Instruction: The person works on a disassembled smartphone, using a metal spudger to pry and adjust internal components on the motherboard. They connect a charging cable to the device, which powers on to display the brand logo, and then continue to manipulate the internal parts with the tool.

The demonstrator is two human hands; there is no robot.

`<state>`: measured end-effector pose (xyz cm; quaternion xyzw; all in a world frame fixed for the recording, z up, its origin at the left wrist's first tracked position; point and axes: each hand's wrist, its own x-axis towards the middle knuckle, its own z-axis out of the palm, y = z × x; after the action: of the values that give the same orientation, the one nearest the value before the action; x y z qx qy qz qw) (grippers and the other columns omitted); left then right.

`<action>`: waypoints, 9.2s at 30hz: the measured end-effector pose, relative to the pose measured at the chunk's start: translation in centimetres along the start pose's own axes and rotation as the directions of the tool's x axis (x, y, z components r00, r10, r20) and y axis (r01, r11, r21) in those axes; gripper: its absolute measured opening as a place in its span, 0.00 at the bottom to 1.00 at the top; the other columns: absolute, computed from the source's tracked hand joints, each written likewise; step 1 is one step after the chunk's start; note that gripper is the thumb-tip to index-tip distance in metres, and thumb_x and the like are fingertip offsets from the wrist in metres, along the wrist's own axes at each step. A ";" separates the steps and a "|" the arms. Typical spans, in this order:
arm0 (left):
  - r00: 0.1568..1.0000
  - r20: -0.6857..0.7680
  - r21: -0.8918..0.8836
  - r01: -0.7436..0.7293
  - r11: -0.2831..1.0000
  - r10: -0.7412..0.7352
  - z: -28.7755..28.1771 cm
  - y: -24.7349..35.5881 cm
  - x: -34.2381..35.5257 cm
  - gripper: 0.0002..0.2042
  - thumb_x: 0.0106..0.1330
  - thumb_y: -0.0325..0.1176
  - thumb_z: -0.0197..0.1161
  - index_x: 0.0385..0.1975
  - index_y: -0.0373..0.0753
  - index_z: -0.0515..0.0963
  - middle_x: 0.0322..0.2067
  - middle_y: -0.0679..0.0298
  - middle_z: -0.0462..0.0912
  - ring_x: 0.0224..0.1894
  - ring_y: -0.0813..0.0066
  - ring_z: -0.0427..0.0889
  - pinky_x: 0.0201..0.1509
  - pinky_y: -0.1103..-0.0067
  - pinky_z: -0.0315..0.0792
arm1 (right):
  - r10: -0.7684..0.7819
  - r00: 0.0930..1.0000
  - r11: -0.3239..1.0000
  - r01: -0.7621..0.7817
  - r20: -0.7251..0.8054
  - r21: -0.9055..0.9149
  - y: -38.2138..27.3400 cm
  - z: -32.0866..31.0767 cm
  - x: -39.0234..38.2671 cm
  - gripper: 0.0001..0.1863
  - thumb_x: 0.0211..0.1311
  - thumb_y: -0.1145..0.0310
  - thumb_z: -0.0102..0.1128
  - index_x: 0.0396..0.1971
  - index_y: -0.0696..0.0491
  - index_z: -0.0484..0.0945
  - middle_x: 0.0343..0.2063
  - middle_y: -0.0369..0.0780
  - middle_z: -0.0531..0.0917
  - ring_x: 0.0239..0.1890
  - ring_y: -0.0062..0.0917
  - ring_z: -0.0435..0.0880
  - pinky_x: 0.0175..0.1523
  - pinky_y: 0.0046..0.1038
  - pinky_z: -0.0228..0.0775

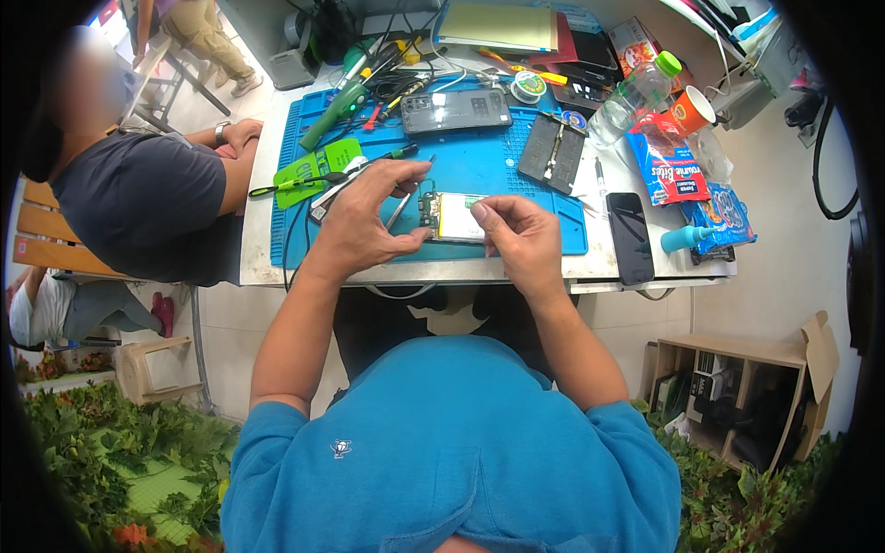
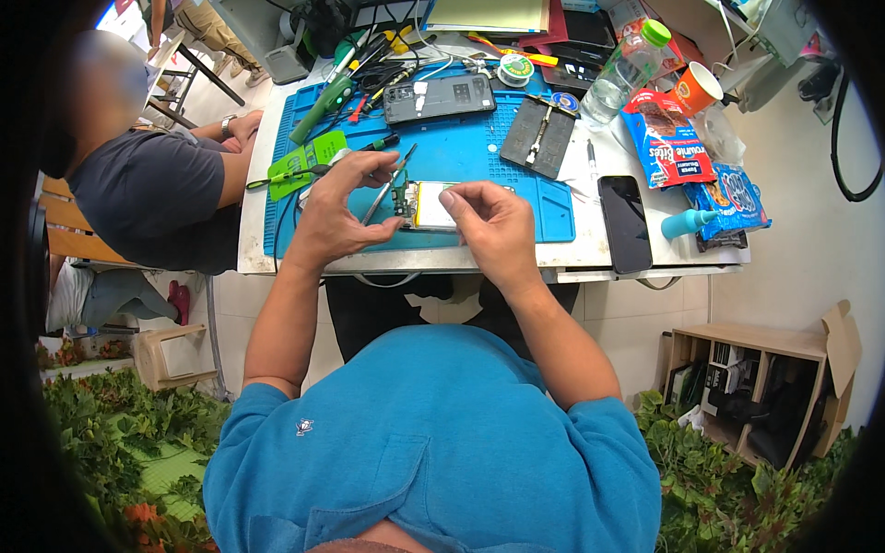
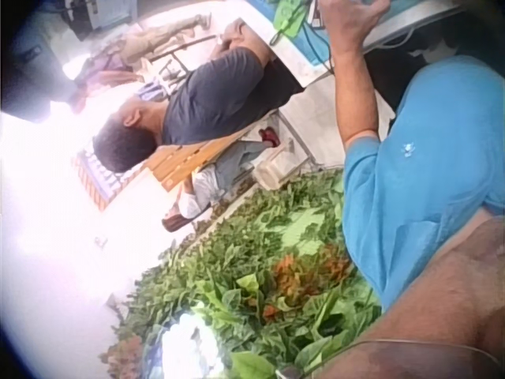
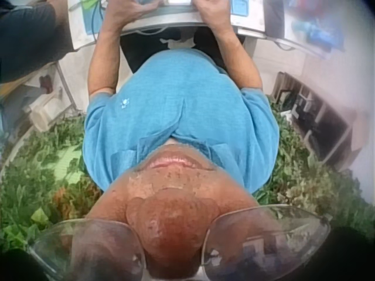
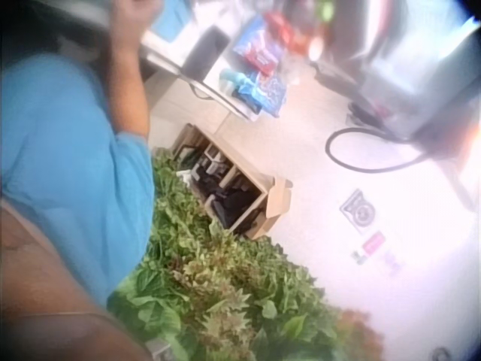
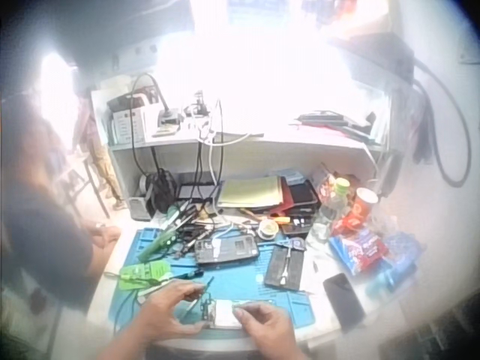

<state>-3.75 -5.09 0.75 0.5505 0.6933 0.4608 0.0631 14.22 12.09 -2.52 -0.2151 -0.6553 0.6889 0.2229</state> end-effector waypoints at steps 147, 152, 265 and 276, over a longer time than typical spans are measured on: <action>0.870 0.473 -0.026 0.173 0.985 -0.140 -2.0 -4.7 3.9 0.10 0.57 0.29 0.81 0.38 0.40 0.90 0.32 0.67 0.83 0.34 0.76 0.82 0.38 0.77 0.75 | -0.442 0.765 0.477 0.643 0.468 -0.599 0.1 1.1 -0.1 0.16 0.59 0.70 0.75 0.46 0.56 0.85 0.40 0.44 0.81 0.45 0.39 0.77 0.55 0.40 0.71; 0.870 0.483 0.010 0.109 0.994 -0.100 -2.2 -4.8 3.6 0.10 0.57 0.30 0.81 0.39 0.42 0.91 0.35 0.67 0.84 0.35 0.76 0.82 0.39 0.78 0.76 | -0.435 0.764 0.487 0.644 0.476 -0.590 0.1 1.0 0.1 0.17 0.59 0.69 0.75 0.47 0.57 0.84 0.41 0.45 0.80 0.48 0.41 0.77 0.56 0.42 0.71; 0.942 0.292 0.147 -0.213 0.966 0.163 -1.0 -2.5 -0.7 0.12 0.58 0.31 0.79 0.42 0.47 0.92 0.37 0.63 0.83 0.42 0.62 0.83 0.45 0.69 0.79 | -0.338 0.646 0.377 0.759 0.685 -0.530 -2.1 -0.4 2.9 0.14 0.58 0.75 0.72 0.45 0.47 0.91 0.43 0.39 0.85 0.48 0.36 0.81 0.56 0.38 0.70; 0.948 0.278 0.158 -0.207 0.965 0.158 -1.0 -2.6 -0.9 0.10 0.58 0.32 0.79 0.40 0.46 0.91 0.38 0.64 0.84 0.43 0.63 0.84 0.45 0.70 0.79 | -0.421 0.631 0.378 0.775 0.652 -0.506 -1.2 -0.6 2.7 0.11 0.56 0.74 0.72 0.40 0.49 0.91 0.41 0.39 0.87 0.48 0.37 0.83 0.57 0.40 0.74</action>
<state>-5.81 -6.28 -0.92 0.6721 0.6646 0.3211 0.0598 12.43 14.24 -1.39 0.1265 -0.9392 0.2436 0.2065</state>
